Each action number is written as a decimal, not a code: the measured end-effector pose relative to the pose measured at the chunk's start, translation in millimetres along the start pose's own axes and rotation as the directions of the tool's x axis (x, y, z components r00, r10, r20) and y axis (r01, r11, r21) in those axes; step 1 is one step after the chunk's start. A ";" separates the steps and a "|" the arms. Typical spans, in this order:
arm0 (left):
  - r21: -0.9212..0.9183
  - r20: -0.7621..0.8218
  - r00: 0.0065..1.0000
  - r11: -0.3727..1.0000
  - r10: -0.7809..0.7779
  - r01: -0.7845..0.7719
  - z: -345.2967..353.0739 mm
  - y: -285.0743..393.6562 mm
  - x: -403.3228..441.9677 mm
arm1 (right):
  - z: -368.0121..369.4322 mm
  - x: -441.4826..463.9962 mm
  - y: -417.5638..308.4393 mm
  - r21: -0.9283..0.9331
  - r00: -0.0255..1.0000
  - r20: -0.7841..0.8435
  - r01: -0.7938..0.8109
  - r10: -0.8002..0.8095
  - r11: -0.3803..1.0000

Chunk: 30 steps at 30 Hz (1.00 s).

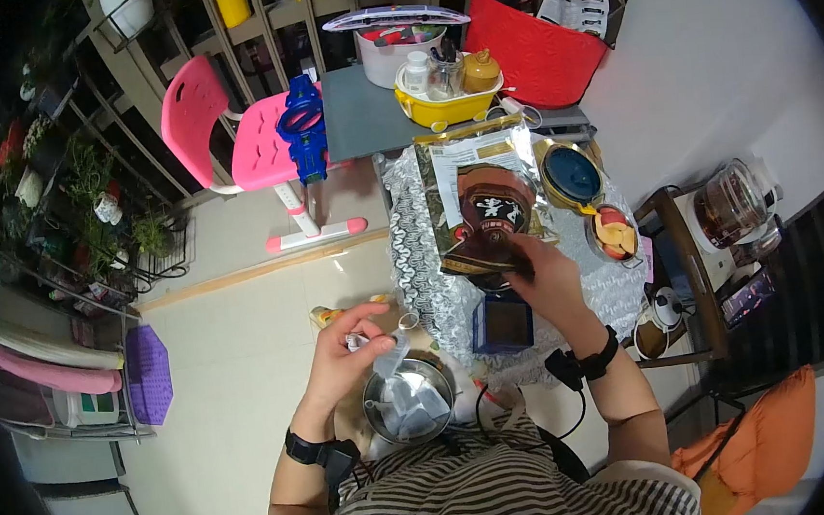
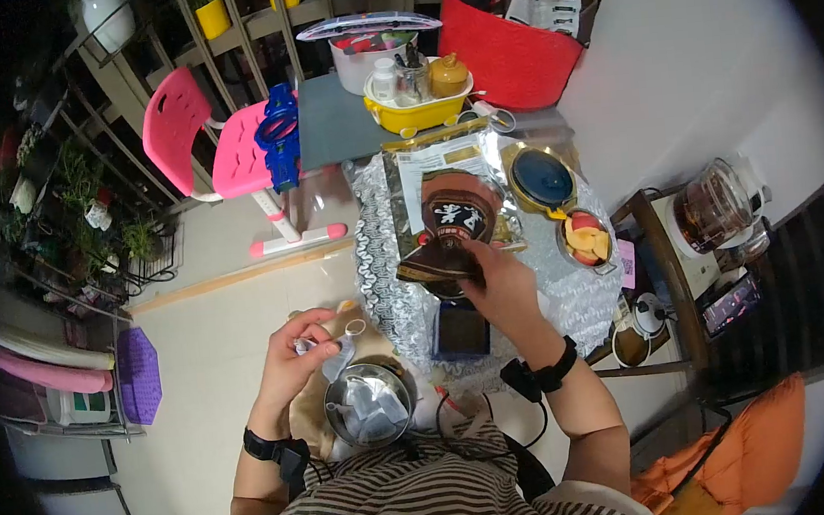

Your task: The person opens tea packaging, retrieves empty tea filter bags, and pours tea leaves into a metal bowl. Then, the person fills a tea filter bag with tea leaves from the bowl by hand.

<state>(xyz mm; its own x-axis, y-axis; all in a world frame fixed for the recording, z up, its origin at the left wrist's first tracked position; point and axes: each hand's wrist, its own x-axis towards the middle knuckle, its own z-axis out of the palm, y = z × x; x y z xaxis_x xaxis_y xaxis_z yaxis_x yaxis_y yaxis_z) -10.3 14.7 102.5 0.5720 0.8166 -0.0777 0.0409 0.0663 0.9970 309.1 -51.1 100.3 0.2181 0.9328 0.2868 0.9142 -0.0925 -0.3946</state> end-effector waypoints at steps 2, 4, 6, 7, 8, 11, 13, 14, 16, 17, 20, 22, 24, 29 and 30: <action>0.026 0.020 0.999 0.999 0.035 -0.035 6.6 4.0 7.4 | -4.0 4.6 11.1 0.174 0.992 -0.118 -0.014 0.035 0.985; 0.056 0.056 0.996 0.996 0.072 -0.075 12.3 5.7 16.0 | -15.0 12.9 19.5 0.154 0.969 -0.243 -0.007 0.045 0.988; 0.125 0.072 0.994 0.988 0.085 -0.094 18.5 6.7 29.8 | -24.6 23.9 34.8 0.133 0.929 -0.366 -0.004 0.053 0.991; 0.189 0.087 0.991 0.975 0.099 -0.114 22.1 5.9 38.9 | -28.4 29.4 46.4 0.190 0.896 -0.436 -0.002 0.086 0.982; 0.192 0.088 0.991 0.975 0.100 -0.116 24.9 1.0 51.7 | -32.0 30.9 55.8 0.247 0.857 -0.501 0.006 0.122 0.969; 0.244 0.146 0.979 0.954 0.144 -0.176 31.7 -25.4 101.9 | -52.1 30.4 67.4 0.512 0.845 -0.438 -0.047 0.307 0.858; 0.333 0.229 0.973 0.940 -0.004 -0.075 40.2 -36.1 133.3 | -59.4 25.6 73.3 0.558 0.832 -0.448 -0.024 0.326 0.829; 0.334 0.229 0.973 0.939 0.002 -0.081 45.5 -38.4 145.9 | -62.4 21.5 76.9 0.601 0.821 -0.454 -0.006 0.347 0.799; 0.534 0.365 0.929 0.805 0.058 -0.260 56.3 -41.6 167.1 | -65.5 10.8 80.1 0.599 0.807 -0.467 -0.013 0.362 0.801; 0.517 0.418 0.902 0.790 0.103 -0.330 58.6 -62.1 184.0 | -69.0 5.1 78.7 0.620 0.805 -0.451 -0.029 0.386 0.784; 0.506 0.490 0.862 0.761 0.134 -0.406 75.6 -64.6 195.9 | -81.8 -12.4 73.2 0.645 0.796 -0.414 -0.086 0.442 0.760; 0.498 0.498 0.851 0.749 0.165 -0.437 86.3 -63.3 197.6 | -88.5 -21.6 76.6 0.705 0.791 -0.418 -0.028 0.447 0.709; 0.409 0.594 0.801 0.829 0.076 -0.382 92.1 -58.2 194.4 | -96.4 -28.5 77.1 0.702 0.772 -0.427 -0.045 0.471 0.711; 0.429 0.681 0.714 0.701 0.164 -0.570 95.2 -62.2 195.3 | -102.2 -36.3 78.5 0.693 0.754 -0.457 -0.031 0.472 0.720; 0.429 0.682 0.713 0.702 0.162 -0.569 96.8 -58.0 193.6 | -102.2 -36.4 77.8 0.684 0.750 -0.459 -0.043 0.476 0.728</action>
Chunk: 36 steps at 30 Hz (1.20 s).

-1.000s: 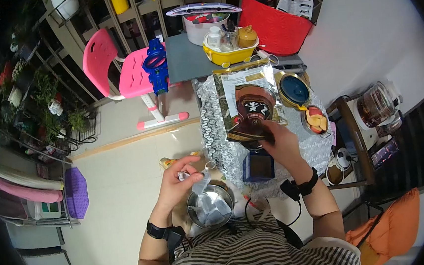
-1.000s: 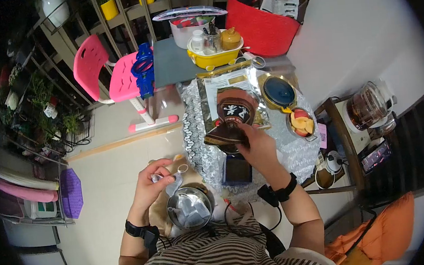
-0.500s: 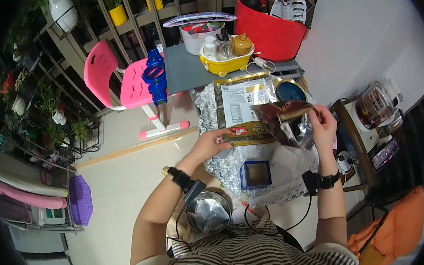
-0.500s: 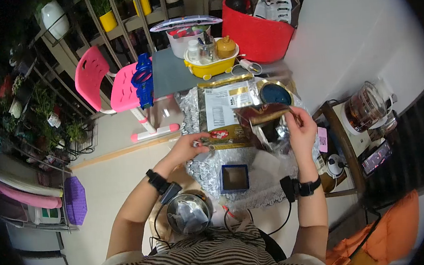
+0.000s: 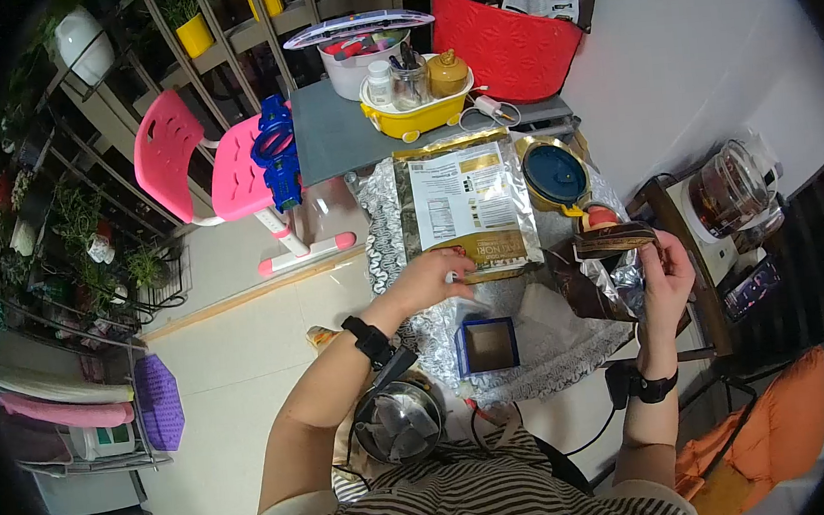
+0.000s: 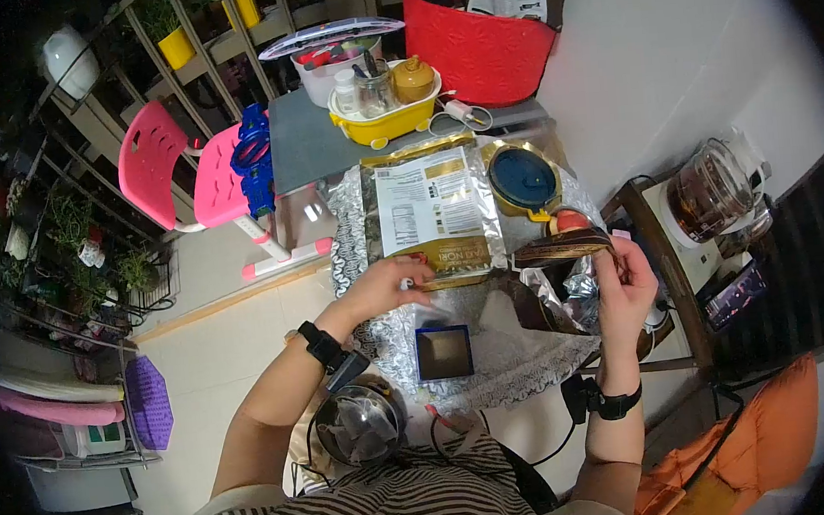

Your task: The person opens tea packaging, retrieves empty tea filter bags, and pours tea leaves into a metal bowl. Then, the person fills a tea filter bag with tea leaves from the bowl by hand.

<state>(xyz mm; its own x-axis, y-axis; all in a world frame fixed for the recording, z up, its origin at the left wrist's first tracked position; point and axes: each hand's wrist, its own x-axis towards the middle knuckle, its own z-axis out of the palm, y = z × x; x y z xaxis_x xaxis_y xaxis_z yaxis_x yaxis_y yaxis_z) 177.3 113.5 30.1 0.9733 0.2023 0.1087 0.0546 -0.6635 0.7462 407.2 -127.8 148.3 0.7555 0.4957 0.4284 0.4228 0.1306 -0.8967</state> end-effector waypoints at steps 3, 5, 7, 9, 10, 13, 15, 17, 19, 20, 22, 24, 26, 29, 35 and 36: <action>0.277 -0.207 0.967 0.939 -0.147 0.203 3.0 10.4 1.2 | 1.1 0.0 1.6 0.013 1.000 -0.001 0.016 -0.016 1.000; 0.401 -0.218 0.960 0.881 -0.175 0.252 9.8 3.4 1.4 | 0.5 0.9 5.5 0.030 1.000 0.009 0.012 -0.013 0.999; 0.372 -0.247 0.957 0.897 -0.152 0.239 10.9 -5.4 2.6 | 3.1 2.0 4.1 0.044 1.000 0.012 0.007 -0.008 0.999; 0.340 -0.271 0.954 0.914 -0.129 0.221 7.7 -5.8 2.6 | 8.6 3.9 1.0 0.018 0.998 0.008 0.055 -0.055 0.998; 0.293 -0.329 0.931 0.920 -0.159 0.261 0.5 -3.3 2.9 | 10.3 5.1 0.2 0.015 0.998 0.008 0.055 -0.055 0.998; 0.262 -0.429 0.882 0.908 -0.194 0.327 -29.4 7.3 -4.5 | 18.5 12.1 0.2 0.057 0.996 0.060 0.057 -0.060 0.997; 0.279 -0.494 0.845 0.883 -0.206 0.379 -56.0 23.6 -18.6 | 26.0 17.4 -3.9 0.054 0.993 0.078 0.082 -0.086 0.995; 0.267 -0.569 0.798 0.872 -0.201 0.410 -80.4 26.5 -38.8 | 38.2 22.0 -12.9 0.055 0.989 0.085 0.118 -0.122 0.991; 0.252 -0.641 0.743 0.860 -0.195 0.443 -104.7 34.3 -65.5 | 47.6 28.8 -15.9 0.037 0.983 0.111 0.145 -0.148 0.989; 0.238 -0.700 0.697 0.868 -0.157 0.436 -116.3 42.4 -80.9 | 52.8 32.2 -17.0 0.010 0.976 0.134 0.169 -0.169 0.986; 0.225 -0.762 0.637 0.872 -0.121 0.435 -132.5 59.6 -111.1 | 65.7 38.4 -10.0 0.098 0.972 0.125 0.186 -0.198 0.978; 0.111 -0.816 0.529 0.833 -0.235 0.542 -136.5 73.3 -142.1 | 73.8 40.9 -9.4 -0.069 0.917 0.200 0.366 -0.346 0.928; 0.003 -0.790 0.520 0.846 -0.325 0.534 -133.2 73.7 -171.0 | 74.8 44.6 -0.7 -0.170 0.871 0.266 0.465 -0.414 0.869; -0.137 -0.756 0.507 0.857 -0.415 0.497 -111.7 77.2 -195.0 | 74.4 45.3 11.3 -0.228 0.582 0.587 0.785 -0.563 0.576; -0.345 -0.703 0.442 0.810 -0.558 0.474 -72.1 64.9 -203.8 | 56.1 39.5 22.4 -0.252 0.549 0.641 0.811 -0.537 0.529; -0.343 -0.699 0.450 0.813 -0.555 0.469 -71.5 68.6 -201.3 | 53.1 39.1 23.7 -0.254 0.543 0.653 0.814 -0.528 0.523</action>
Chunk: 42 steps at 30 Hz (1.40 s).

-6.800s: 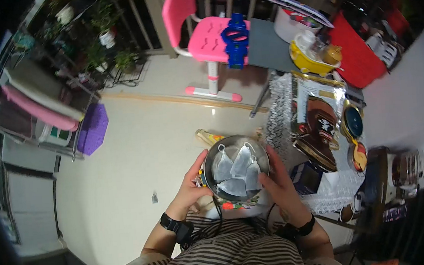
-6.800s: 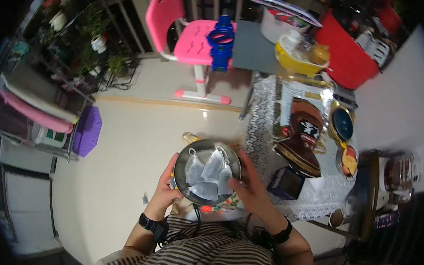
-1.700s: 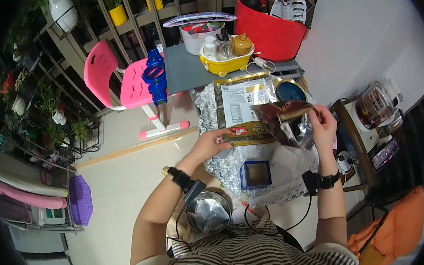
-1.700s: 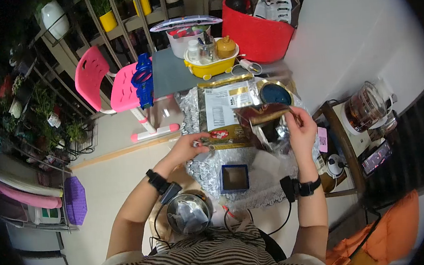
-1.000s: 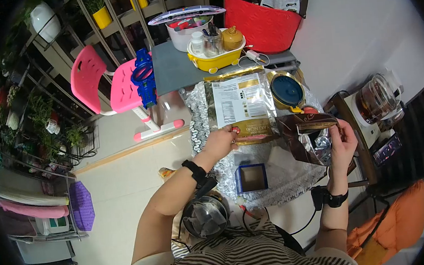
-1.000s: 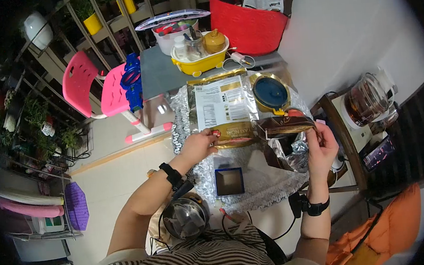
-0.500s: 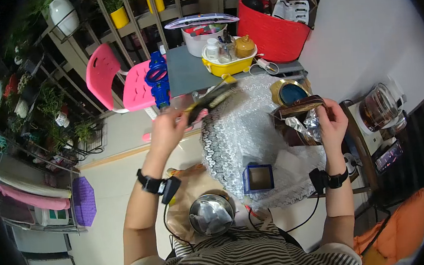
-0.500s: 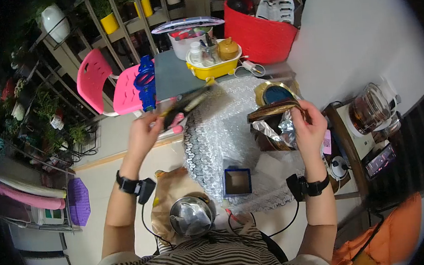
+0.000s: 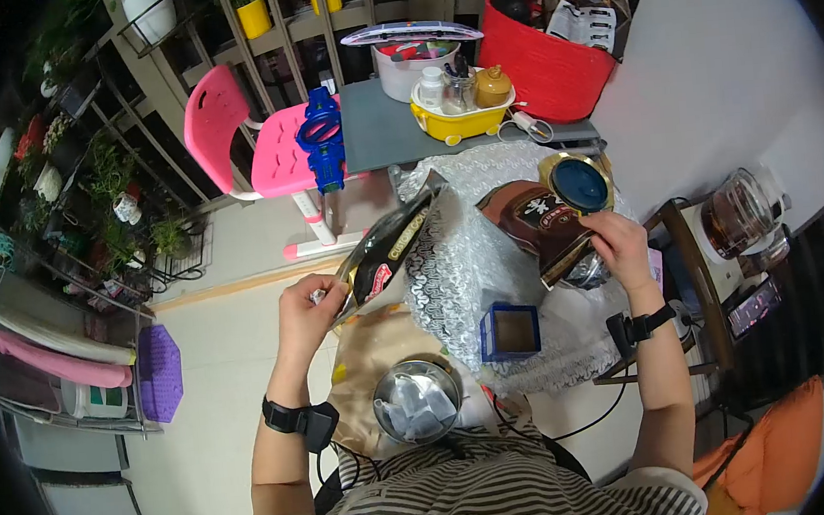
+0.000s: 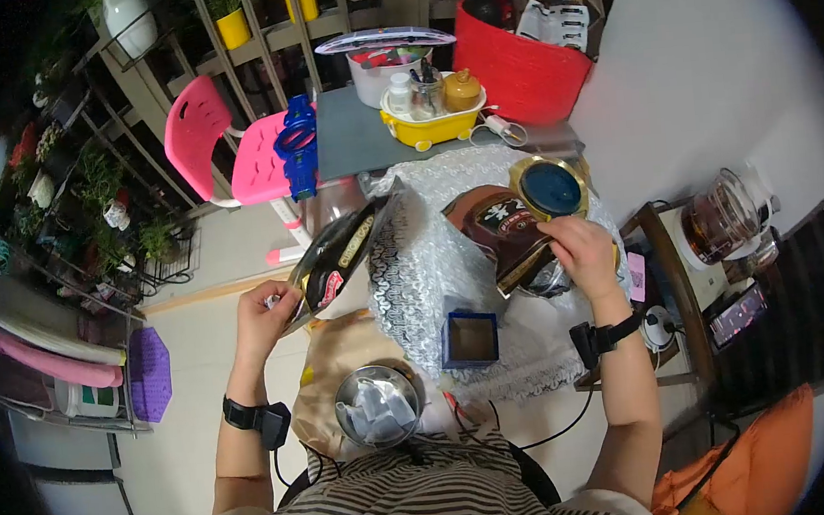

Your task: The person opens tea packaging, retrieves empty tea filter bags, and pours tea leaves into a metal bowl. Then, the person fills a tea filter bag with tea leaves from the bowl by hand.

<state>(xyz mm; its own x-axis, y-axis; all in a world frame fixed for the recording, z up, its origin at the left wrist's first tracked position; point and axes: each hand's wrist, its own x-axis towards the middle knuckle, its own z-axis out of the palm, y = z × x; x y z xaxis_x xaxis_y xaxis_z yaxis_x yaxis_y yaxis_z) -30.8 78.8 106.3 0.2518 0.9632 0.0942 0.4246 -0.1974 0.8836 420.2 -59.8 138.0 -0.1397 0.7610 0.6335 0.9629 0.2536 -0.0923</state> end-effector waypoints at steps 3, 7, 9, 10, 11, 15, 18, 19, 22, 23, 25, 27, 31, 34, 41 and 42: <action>-0.066 0.062 0.989 0.989 -0.132 0.136 8.6 10.0 -4.8 | 1.9 -10.1 -3.0 0.071 0.985 0.088 -0.154 0.148 0.986; -0.208 -0.011 0.999 0.978 -0.034 0.031 25.2 -2.1 -6.2 | 24.9 -11.6 -23.6 0.171 0.945 0.191 -0.299 0.267 0.939; -0.215 -0.042 0.999 0.976 0.004 -0.013 30.5 -2.1 -6.5 | 39.2 -3.8 -28.3 0.169 0.954 0.161 -0.278 0.252 0.946; -0.182 -0.055 0.998 0.983 0.019 -0.028 31.6 -1.3 -6.8 | 46.0 2.2 -30.6 0.167 0.963 0.132 -0.256 0.236 0.952; -0.149 -0.068 0.997 0.988 0.032 -0.041 32.3 -0.6 -7.6 | 52.0 9.8 -32.1 0.148 0.973 0.106 -0.221 0.207 0.964; -0.085 -0.121 0.985 0.987 0.123 -0.134 31.7 2.8 -13.6 | 71.6 27.4 -35.6 0.133 0.938 0.270 -0.258 0.216 0.957; 0.078 -0.165 0.965 0.978 0.205 -0.194 27.4 13.7 -21.8 | 67.7 25.9 -44.7 0.076 0.886 0.417 -0.256 0.202 0.964; 0.154 -0.160 0.961 0.967 0.225 -0.201 25.7 20.2 -24.6 | 59.7 29.6 -58.3 0.093 0.911 0.363 -0.244 0.195 0.965; 0.234 -0.154 0.955 0.948 0.254 -0.215 28.3 26.2 -30.2 | 37.2 56.9 -105.6 0.234 0.996 0.088 -0.021 0.000 0.972; 0.269 -0.115 0.959 0.937 0.259 -0.221 29.9 29.6 -32.1 | 32.2 63.9 -123.6 0.239 0.996 0.094 -0.021 -0.002 0.971; 0.313 -0.079 0.948 0.911 0.308 -0.270 34.2 38.2 -35.7 | 29.8 75.3 -156.9 0.338 0.940 0.107 0.272 -0.324 0.901; 0.323 -0.079 0.936 0.897 0.343 -0.301 37.3 42.8 -39.3 | 45.3 80.3 -179.6 0.320 0.914 0.122 0.334 -0.388 0.887; 0.224 -0.186 0.926 0.932 0.328 -0.285 22.3 39.7 -39.7 | 70.8 65.7 -182.8 0.289 0.788 0.400 0.376 -0.468 0.880; -0.026 -0.261 0.959 0.992 0.113 -0.124 -7.2 17.9 -26.7 | 68.4 56.0 -176.6 0.378 0.664 0.573 0.307 -0.481 0.873; 0.061 -0.328 0.935 0.991 0.133 -0.119 -14.1 18.2 -42.2 | 42.7 31.6 -217.3 0.603 0.940 0.262 0.016 -0.217 0.797; 0.060 -0.330 0.936 0.992 0.125 -0.111 -12.7 19.7 -45.6 | 51.1 16.5 -226.2 0.607 0.938 0.268 0.014 -0.221 0.795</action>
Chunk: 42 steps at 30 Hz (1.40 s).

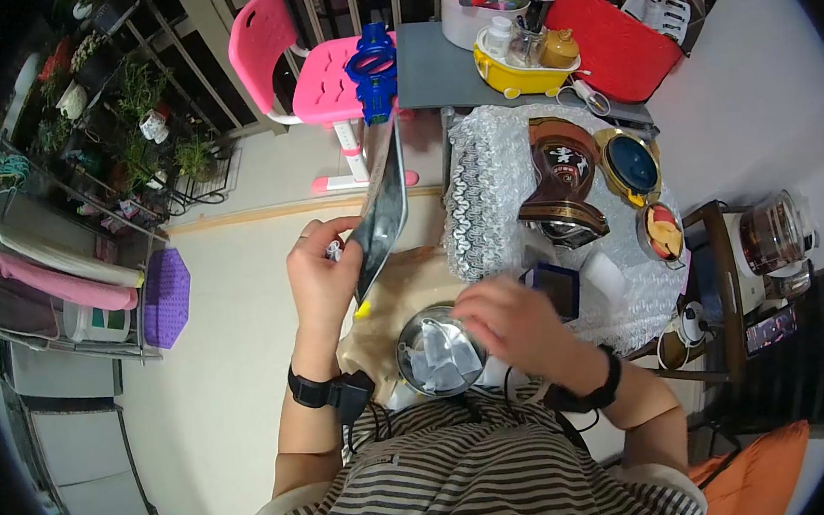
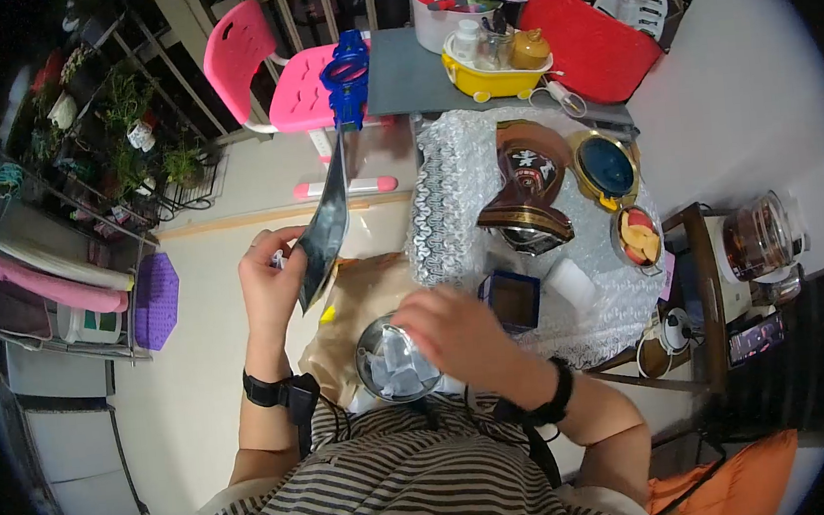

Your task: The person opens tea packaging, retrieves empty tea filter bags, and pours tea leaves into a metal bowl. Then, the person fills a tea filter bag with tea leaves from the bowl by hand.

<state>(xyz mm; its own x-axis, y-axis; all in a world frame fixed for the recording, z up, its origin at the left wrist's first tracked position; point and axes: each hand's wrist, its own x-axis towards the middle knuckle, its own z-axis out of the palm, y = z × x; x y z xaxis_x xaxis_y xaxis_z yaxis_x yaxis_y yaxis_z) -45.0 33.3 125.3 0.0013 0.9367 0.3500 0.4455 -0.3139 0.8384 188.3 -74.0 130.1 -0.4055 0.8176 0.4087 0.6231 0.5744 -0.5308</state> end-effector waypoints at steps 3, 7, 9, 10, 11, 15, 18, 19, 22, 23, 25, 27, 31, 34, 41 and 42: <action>0.179 -0.017 0.997 0.981 0.073 -0.069 3.4 -0.4 -11.6 | 54.3 -25.6 4.2 0.056 0.957 0.254 -0.161 0.142 0.985; 0.236 0.068 0.993 0.965 0.097 -0.110 16.1 -13.7 -32.4 | 102.2 -32.9 12.6 -0.181 0.876 0.312 -0.324 0.367 0.929; 0.191 0.156 0.988 0.981 -0.009 -0.022 22.3 -18.0 -42.0 | 114.5 -35.0 15.1 -0.256 0.856 0.310 -0.344 0.413 0.904; 0.190 0.155 0.988 0.982 -0.006 -0.024 25.7 -22.6 -44.6 | 119.5 -37.2 16.5 -0.221 0.893 0.263 -0.313 0.365 0.924; 0.154 0.152 0.988 0.988 -0.037 0.014 29.1 -27.8 -47.4 | 123.3 -40.0 18.8 -0.188 0.924 0.215 -0.279 0.317 0.942; 0.133 0.154 0.986 0.990 -0.065 0.045 32.4 -30.4 -50.5 | 100.8 -39.5 15.1 -0.047 0.918 0.198 -0.341 0.343 0.939; 0.132 0.167 0.984 0.990 -0.066 0.044 33.8 -26.6 -50.9 | 58.8 -20.4 3.7 0.290 0.889 0.153 -0.458 0.431 0.841; 0.115 0.174 0.983 0.993 -0.055 0.036 34.4 -25.0 -51.6 | 51.1 -14.3 2.7 0.356 0.915 -0.024 -0.369 0.403 0.858; 0.072 0.230 0.971 0.996 -0.064 0.048 33.4 -8.7 -50.0 | 45.7 7.7 9.5 0.265 0.905 -0.330 -0.184 0.268 0.947; 0.069 0.236 0.970 0.997 -0.057 0.041 33.0 -5.8 -49.8 | 50.7 11.5 17.1 0.147 0.930 -0.316 -0.146 0.186 0.978; 0.037 0.202 0.979 0.998 0.034 -0.043 28.7 -2.7 -48.5 | 51.9 19.7 21.3 -0.104 0.975 -0.219 -0.072 0.048 0.992; 0.014 0.185 0.983 1.000 0.023 -0.027 19.5 -2.6 -44.2 | 51.5 21.4 12.3 -0.141 0.978 -0.082 -0.202 0.192 0.969; -0.026 0.125 0.992 1.000 0.017 -0.014 8.6 1.5 -36.2 | 51.3 18.7 8.9 -0.117 0.977 -0.168 -0.148 0.127 0.982; 0.009 0.101 0.993 0.998 -0.065 0.064 5.1 3.0 -34.6 | 34.8 0.3 12.3 -0.235 0.960 -0.163 0.185 -0.227 0.954; 0.074 0.089 0.996 0.997 -0.016 0.010 11.6 -2.9 -32.2 | 85.8 -58.0 20.9 -0.324 0.945 0.235 -0.146 0.229 0.935; 0.085 0.080 0.997 0.996 -0.003 -0.003 12.6 -2.4 -32.4 | 93.5 -61.1 20.3 -0.386 0.935 0.271 -0.112 0.228 0.916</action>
<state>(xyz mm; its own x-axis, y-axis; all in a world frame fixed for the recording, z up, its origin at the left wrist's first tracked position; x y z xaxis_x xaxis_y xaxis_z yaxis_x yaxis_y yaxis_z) -34.8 5.6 106.6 0.0715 0.9472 0.3126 0.5203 -0.3028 0.7985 163.2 -108.6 24.9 -0.4179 0.9065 0.0599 0.8742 0.4192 -0.2449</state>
